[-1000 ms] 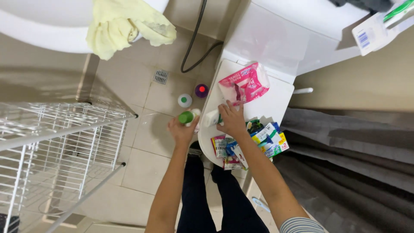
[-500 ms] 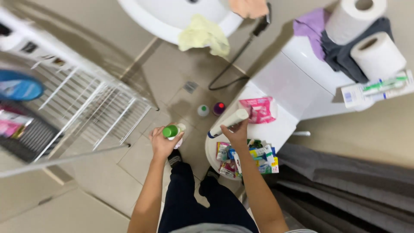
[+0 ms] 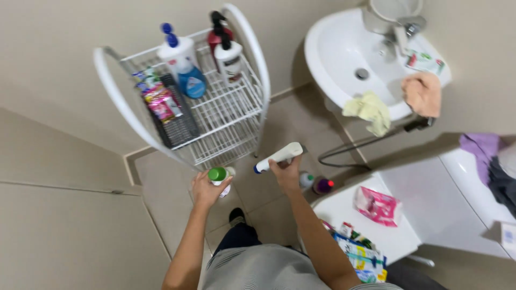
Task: The person organizes various bathroom supplies from the floor and a toilet tank onto a white wire cart. They place bottles of shampoo, conditioner, and body wash on the top shelf, followed by smaller bottles, toothpaste boxes, and toothbrushes on the lower shelves.
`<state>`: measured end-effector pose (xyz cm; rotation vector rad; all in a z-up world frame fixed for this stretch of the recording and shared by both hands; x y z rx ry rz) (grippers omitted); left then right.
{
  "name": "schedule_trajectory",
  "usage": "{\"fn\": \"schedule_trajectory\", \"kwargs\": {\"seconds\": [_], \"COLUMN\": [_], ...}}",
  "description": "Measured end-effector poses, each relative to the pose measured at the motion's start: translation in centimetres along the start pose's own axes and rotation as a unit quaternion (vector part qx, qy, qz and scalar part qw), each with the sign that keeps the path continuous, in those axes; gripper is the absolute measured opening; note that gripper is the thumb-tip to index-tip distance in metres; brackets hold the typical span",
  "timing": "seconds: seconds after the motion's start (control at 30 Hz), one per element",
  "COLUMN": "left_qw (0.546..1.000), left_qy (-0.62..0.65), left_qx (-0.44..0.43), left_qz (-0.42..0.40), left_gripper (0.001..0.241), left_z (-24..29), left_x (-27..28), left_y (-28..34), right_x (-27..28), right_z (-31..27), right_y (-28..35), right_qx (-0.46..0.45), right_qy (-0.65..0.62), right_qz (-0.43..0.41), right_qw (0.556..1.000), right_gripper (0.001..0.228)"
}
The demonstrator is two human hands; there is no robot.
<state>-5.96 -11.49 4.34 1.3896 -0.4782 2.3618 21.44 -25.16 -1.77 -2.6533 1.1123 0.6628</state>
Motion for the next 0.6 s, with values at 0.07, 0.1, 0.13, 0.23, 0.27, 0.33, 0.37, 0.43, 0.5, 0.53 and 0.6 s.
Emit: {"fn": "schedule_trajectory", "kwargs": {"seconds": [0.07,0.1,0.13,0.23,0.27,0.33,0.37,0.43,0.5,0.53,0.6], "left_qw": [1.0,1.0,1.0,0.996,0.998,0.998,0.998,0.997,0.989,0.989,0.988], "left_qy": [-0.002,-0.003,-0.004,0.034,0.029,0.023,0.029,0.035,0.057,0.055,0.074], "left_qx": [0.007,0.009,0.015,-0.017,0.008,0.037,0.017,0.003,-0.016,-0.011,0.011], "left_qz": [0.011,0.013,0.02,0.078,0.053,0.034,0.053,0.074,0.135,0.139,0.131], "left_gripper": [0.05,0.051,0.051,0.05,0.052,0.053,0.051,0.05,0.05,0.05,0.053], "left_z": [-1.4,-2.0,-2.1,-1.7,-2.2,-2.6,-2.3,-2.3,-2.3,-2.2,-2.2], "left_x": [1.2,1.7,2.6,4.9,4.7,4.9,5.4,5.6,6.0,6.4,6.8], "left_y": [-1.1,-1.5,-2.1,-3.8,-4.3,-5.8,-6.2,-7.0,-7.9,-8.6,-9.7], "right_x": [-3.5,-5.1,-7.2,-12.5,-13.9,-16.6,-17.6,-19.0,-19.8,-20.1,-21.0], "right_z": [0.7,1.0,0.5,-1.6,-1.8,-2.3,-2.7,-2.5,-1.4,-0.8,-0.5], "right_y": [-2.0,-2.8,-3.5,-4.7,-5.2,-6.7,-7.1,-8.4,-10.6,-11.6,-13.1], "right_qx": [0.02,0.039,0.037,0.093,0.078,0.065,0.076,0.085,0.078,0.077,0.171], "right_qy": [0.015,0.03,0.029,0.136,0.15,0.162,0.181,0.198,0.198,0.197,0.253], "right_qz": [-0.015,-0.019,-0.028,-0.061,-0.065,-0.077,-0.074,-0.077,-0.083,-0.09,-0.106], "right_qw": [1.0,0.999,0.998,0.984,0.983,0.982,0.978,0.973,0.974,0.973,0.946], "right_gripper": [0.088,0.087,0.087,0.089,0.087,0.084,0.087,0.09,0.09,0.09,0.085]}}
Point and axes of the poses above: each hand's wrist, its own y-axis away from the middle knuckle, its own x-axis out of the back of the hand, z = x × y, the point moved 8 cm from there along -y, towards the middle knuckle, and after that the axes turned 10 degrees about -y, right-handed, at the moved point
